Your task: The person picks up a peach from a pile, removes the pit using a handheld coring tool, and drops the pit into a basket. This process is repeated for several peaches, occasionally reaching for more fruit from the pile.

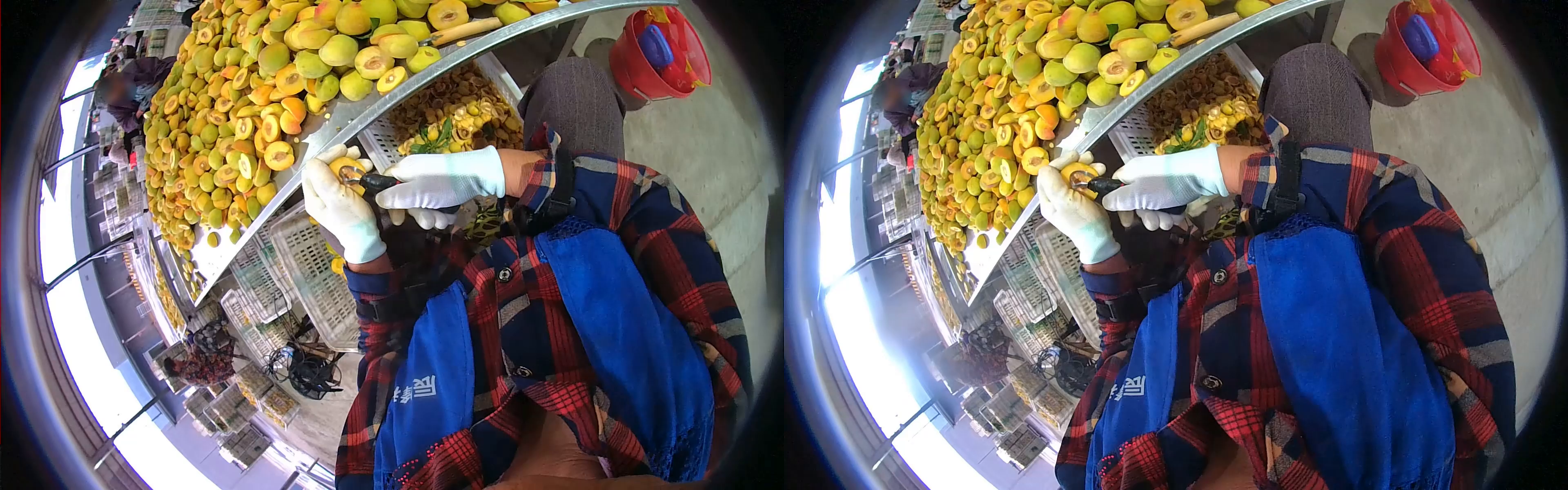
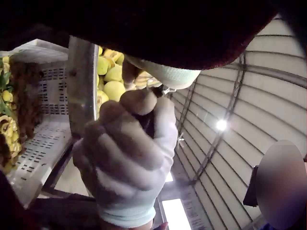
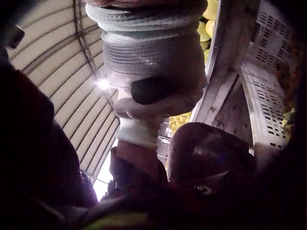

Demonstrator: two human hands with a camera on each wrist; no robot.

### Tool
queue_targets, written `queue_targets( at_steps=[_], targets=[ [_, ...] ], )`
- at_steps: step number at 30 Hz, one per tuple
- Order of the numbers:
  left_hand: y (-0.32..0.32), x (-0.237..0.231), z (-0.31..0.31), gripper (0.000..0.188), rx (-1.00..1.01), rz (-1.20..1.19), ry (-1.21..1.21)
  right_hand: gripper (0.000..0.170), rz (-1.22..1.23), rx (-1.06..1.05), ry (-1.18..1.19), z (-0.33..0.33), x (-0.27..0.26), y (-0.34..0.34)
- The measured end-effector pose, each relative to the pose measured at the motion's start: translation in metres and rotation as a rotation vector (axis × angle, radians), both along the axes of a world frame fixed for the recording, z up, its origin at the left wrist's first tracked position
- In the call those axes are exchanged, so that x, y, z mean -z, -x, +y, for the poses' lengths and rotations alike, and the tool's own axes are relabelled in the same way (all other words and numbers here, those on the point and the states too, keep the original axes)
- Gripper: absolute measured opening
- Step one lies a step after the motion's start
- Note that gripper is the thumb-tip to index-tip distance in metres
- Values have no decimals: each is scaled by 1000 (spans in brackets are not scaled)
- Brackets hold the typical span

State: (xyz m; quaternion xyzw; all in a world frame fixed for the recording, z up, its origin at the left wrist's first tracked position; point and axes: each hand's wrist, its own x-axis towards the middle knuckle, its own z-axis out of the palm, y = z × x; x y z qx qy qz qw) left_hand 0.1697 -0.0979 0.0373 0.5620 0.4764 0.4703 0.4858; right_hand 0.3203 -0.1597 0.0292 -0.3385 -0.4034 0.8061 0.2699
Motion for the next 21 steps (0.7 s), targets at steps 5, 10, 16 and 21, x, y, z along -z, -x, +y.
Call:
queue_targets(
  at_steps=[5,10,16,21],
  targets=[
    [-13,14,0,33,-17,-114,-174,41,54,211,-103,-5,9,18],
    [-16,21,0,28,-12,1,-344,43,67,174,-69,0,5,8],
    [3,13,2,30,124,-69,-32,48,-183,-2,-174,6,15,0],
    [10,15,7,47,207,-454,319,45,259,-126,128,0,14,-2]
  ],
)
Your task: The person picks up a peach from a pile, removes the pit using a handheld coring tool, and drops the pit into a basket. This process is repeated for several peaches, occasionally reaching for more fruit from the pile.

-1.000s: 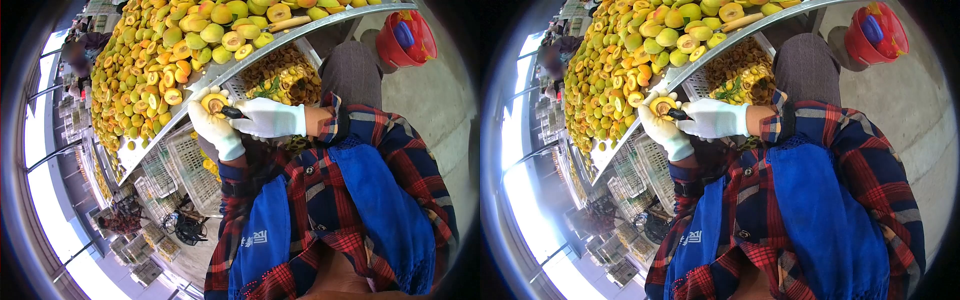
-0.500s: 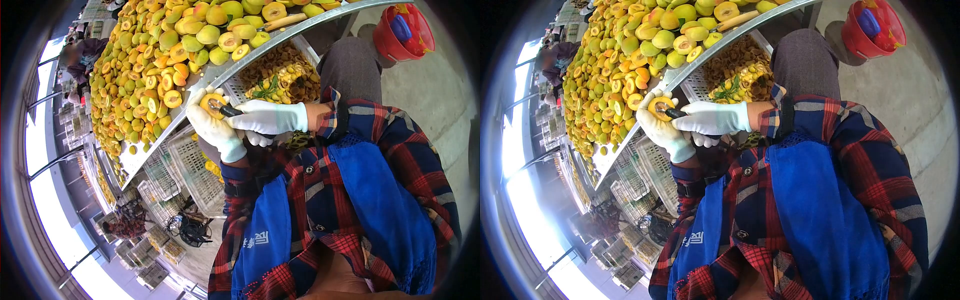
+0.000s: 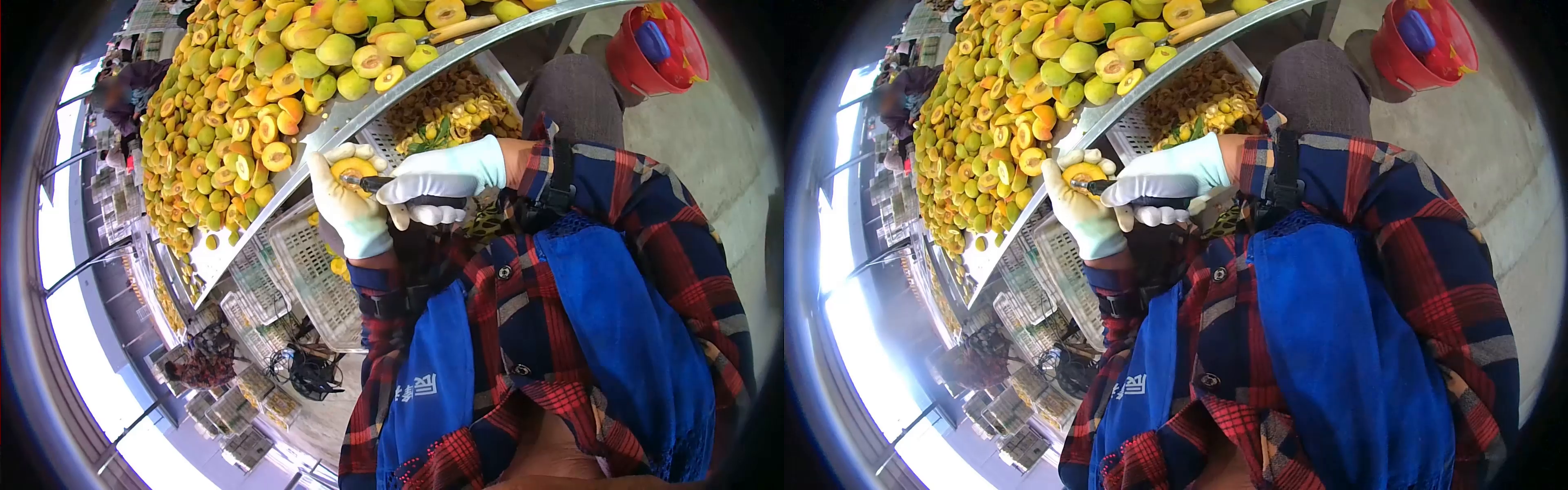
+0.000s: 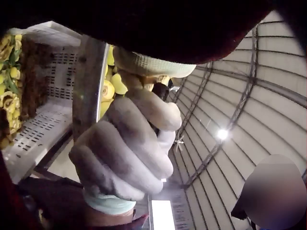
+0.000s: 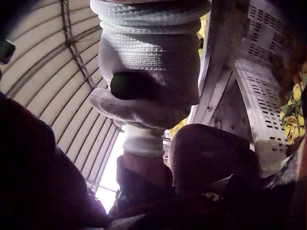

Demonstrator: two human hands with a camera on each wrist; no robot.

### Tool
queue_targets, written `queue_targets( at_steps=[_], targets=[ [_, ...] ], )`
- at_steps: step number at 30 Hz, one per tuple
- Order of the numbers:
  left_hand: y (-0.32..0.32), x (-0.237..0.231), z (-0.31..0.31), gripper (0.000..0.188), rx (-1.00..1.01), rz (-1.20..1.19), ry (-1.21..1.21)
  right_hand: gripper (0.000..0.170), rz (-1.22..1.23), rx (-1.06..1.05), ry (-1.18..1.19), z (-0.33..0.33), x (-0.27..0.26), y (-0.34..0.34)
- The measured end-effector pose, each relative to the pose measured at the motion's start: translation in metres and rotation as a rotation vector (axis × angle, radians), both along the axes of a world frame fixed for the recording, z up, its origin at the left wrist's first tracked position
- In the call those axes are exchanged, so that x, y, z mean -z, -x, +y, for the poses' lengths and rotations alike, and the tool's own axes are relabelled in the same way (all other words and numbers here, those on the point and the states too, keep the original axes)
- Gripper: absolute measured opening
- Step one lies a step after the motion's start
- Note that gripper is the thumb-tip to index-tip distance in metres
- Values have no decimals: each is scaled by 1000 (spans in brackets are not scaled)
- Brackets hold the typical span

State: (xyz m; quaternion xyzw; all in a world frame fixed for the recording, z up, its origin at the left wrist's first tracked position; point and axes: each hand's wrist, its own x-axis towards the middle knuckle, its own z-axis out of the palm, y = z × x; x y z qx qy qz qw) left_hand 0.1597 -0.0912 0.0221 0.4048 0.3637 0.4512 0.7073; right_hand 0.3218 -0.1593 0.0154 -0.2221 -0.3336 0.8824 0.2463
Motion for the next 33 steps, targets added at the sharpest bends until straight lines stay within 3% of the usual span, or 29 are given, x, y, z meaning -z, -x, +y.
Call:
queue_targets(
  at_steps=[6,8,9,14,16,17,18,20,22,24,25,27,29,30,32,33],
  targets=[
    [-25,-13,-7,50,-243,194,-231,47,87,115,-91,-3,4,8],
    [-22,-15,-6,49,-86,3,-7,47,30,149,-100,-6,3,9],
    [-18,-10,-1,49,100,-257,112,45,-32,137,-131,-4,5,11],
    [-5,6,19,48,159,-438,368,41,-355,265,-393,-13,-1,18],
    [5,8,28,49,62,-228,211,41,-342,353,-206,-14,2,22],
    [15,8,34,51,-19,-183,86,39,-167,456,12,-13,22,28],
    [30,-4,36,50,-115,61,-72,41,43,466,336,-8,35,27],
    [59,-29,43,40,-389,645,-326,44,339,537,680,-6,58,24],
    [138,-14,78,39,-310,1552,-850,48,303,510,665,-6,59,24],
    [149,-23,97,39,-360,1343,-417,50,76,532,520,-6,43,25],
    [154,-21,110,39,-363,1342,-419,50,50,518,486,-4,44,28],
    [162,5,148,45,-183,1408,-526,49,-1,539,423,-5,39,31],
    [160,36,189,55,-183,1548,-571,46,-75,576,351,-4,37,32],
    [147,39,195,55,-180,1604,-666,46,-59,554,371,-3,34,30],
    [124,40,208,64,-119,1739,-636,43,6,525,376,3,45,32],
    [118,44,213,65,-69,1700,-675,43,6,538,376,3,41,31]
  ],
)
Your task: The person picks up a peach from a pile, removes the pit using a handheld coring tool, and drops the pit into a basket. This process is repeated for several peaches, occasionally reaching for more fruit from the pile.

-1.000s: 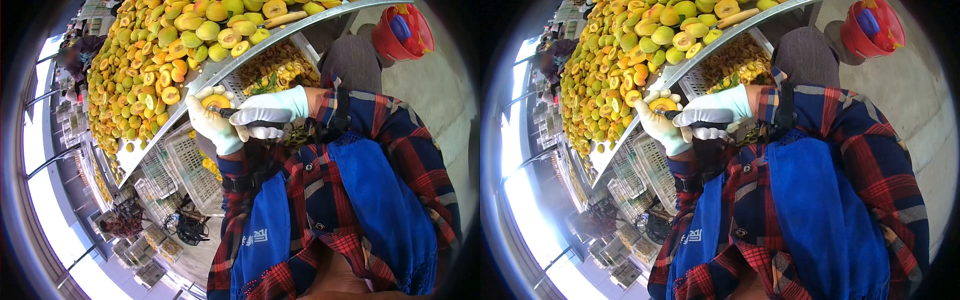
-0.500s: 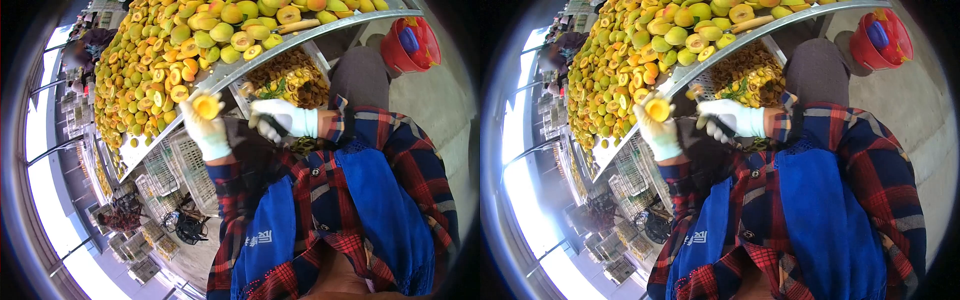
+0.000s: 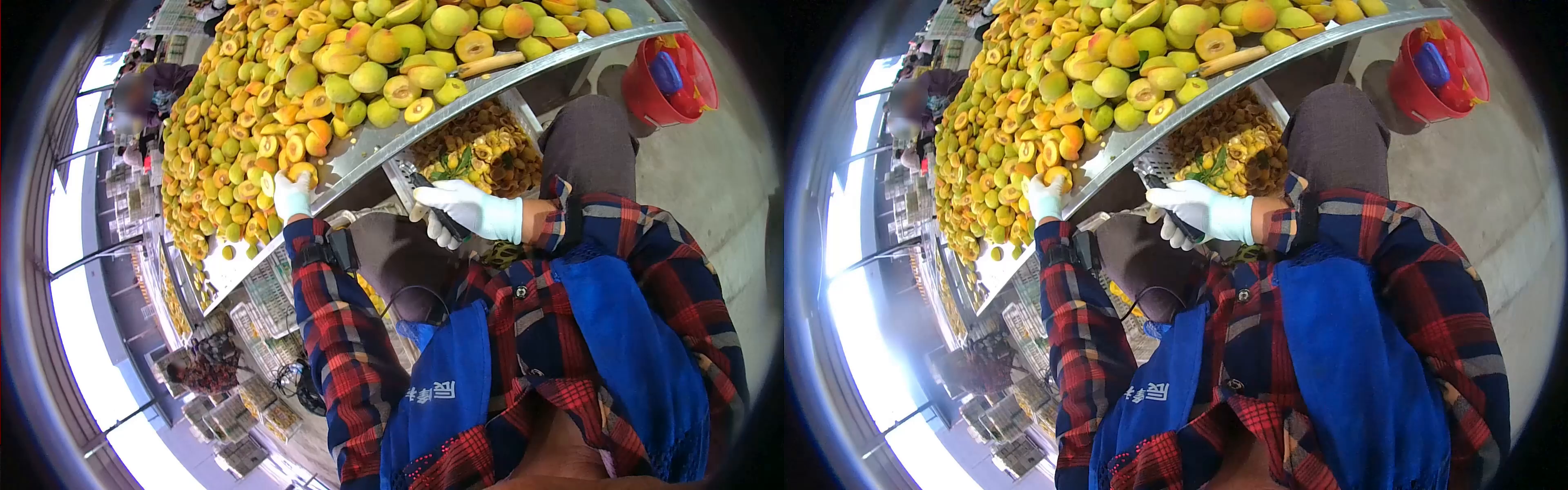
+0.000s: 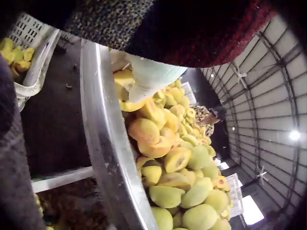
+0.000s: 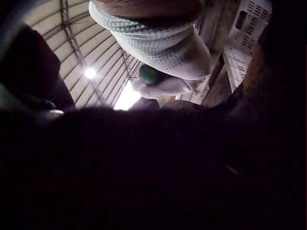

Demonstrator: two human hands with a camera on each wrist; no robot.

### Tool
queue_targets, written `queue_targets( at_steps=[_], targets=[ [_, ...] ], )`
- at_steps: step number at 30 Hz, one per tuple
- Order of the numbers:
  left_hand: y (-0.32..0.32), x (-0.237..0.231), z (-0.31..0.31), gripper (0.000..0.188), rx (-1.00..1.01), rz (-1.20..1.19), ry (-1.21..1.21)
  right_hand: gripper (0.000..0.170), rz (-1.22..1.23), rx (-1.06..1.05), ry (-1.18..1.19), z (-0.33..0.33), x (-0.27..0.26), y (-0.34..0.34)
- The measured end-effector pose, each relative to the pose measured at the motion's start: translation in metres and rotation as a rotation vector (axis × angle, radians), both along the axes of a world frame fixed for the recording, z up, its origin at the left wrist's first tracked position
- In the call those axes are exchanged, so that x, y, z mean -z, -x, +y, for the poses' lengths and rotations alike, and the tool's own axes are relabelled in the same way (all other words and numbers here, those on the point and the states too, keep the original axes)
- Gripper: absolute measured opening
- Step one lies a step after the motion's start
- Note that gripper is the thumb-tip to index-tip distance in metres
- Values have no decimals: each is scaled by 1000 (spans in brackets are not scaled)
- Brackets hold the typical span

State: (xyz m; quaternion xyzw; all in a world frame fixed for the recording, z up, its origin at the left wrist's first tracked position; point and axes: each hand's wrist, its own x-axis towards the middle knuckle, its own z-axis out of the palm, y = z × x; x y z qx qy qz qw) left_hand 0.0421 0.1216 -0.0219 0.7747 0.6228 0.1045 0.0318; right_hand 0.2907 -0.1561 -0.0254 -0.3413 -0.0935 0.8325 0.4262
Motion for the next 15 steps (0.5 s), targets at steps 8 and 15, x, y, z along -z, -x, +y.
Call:
queue_targets(
  at_steps=[8,15],
  targets=[
    [-33,12,-9,56,-67,-604,469,36,-313,-17,-229,6,-29,-9],
    [-79,-44,-107,45,103,-1603,839,34,-447,-9,-360,7,-45,-14]
  ],
)
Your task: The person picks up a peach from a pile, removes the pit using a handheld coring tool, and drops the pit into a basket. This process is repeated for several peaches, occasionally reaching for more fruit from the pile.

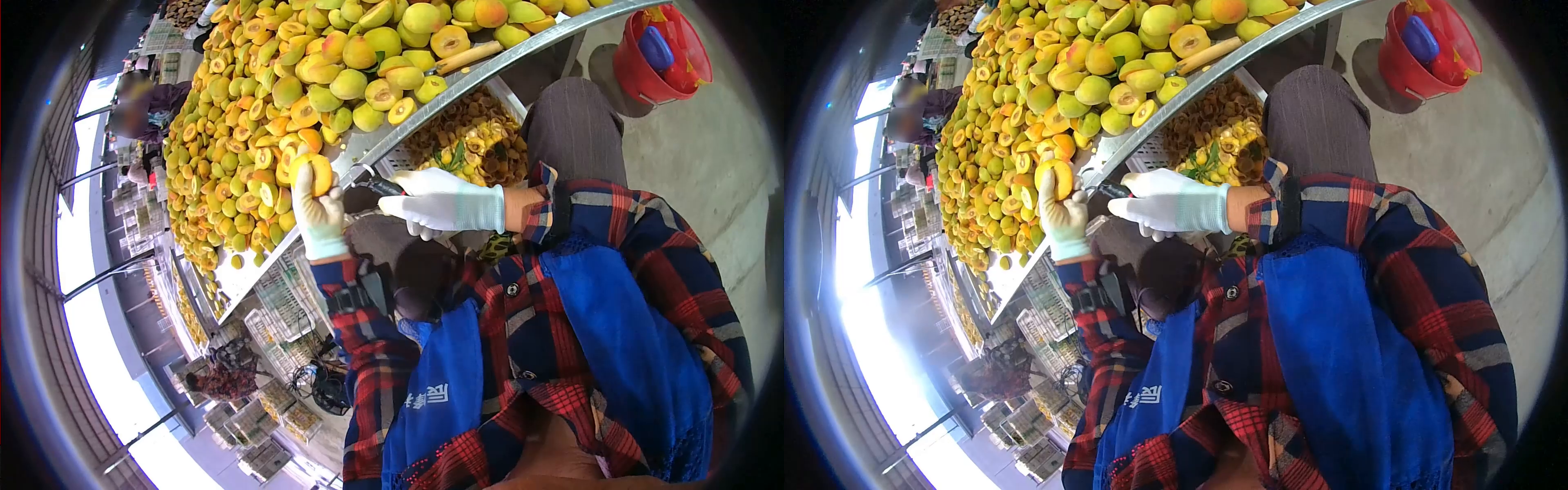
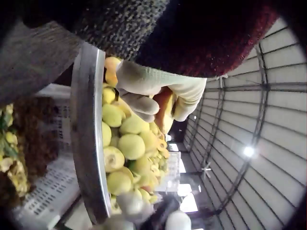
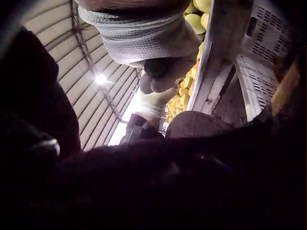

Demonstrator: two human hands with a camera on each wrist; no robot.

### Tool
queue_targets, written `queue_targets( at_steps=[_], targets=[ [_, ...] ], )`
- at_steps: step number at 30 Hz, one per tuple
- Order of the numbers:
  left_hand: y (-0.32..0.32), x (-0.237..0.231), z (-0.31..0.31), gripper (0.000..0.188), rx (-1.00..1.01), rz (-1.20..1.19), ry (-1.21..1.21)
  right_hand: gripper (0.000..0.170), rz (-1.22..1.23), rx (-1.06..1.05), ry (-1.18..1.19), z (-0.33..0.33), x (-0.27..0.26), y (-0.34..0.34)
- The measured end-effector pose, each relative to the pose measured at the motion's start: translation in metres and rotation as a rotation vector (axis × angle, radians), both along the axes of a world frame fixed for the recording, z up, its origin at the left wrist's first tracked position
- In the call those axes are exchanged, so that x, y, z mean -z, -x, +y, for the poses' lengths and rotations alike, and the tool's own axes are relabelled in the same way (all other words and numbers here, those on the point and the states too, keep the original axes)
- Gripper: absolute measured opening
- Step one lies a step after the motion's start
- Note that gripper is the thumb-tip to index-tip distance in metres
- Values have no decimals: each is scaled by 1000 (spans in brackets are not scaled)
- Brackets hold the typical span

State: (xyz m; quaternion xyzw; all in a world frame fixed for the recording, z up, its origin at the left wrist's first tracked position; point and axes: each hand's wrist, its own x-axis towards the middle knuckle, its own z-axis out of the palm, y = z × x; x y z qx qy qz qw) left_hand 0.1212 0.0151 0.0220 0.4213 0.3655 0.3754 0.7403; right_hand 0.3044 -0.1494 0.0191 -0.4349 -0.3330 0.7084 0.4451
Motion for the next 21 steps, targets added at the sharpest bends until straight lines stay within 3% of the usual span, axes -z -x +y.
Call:
queue_targets(
  at_steps=[2,4,6,9,11,17,18,21],
  targets=[
    [-18,-16,-32,52,31,-146,87,38,-191,-23,-66,-1,-17,-7],
    [-37,-21,-58,57,-112,-87,25,41,-229,-28,-100,-3,-19,-8],
    [-40,-15,-70,56,-71,-89,-48,40,-287,-7,-173,-5,-19,-7],
    [-44,-11,-80,53,-108,106,-358,41,-259,9,-179,-6,-15,-5],
    [-46,-10,-86,52,-119,114,-383,42,-248,13,-177,-7,-14,-4],
    [-48,3,-90,44,-213,164,-543,43,-45,-125,-26,-10,-13,-9],
    [-49,4,-90,43,-239,173,-574,42,80,-168,-9,-11,-9,-9],
    [-54,6,-90,44,-313,140,-500,42,266,-231,37,-9,-4,-13]
  ],
)
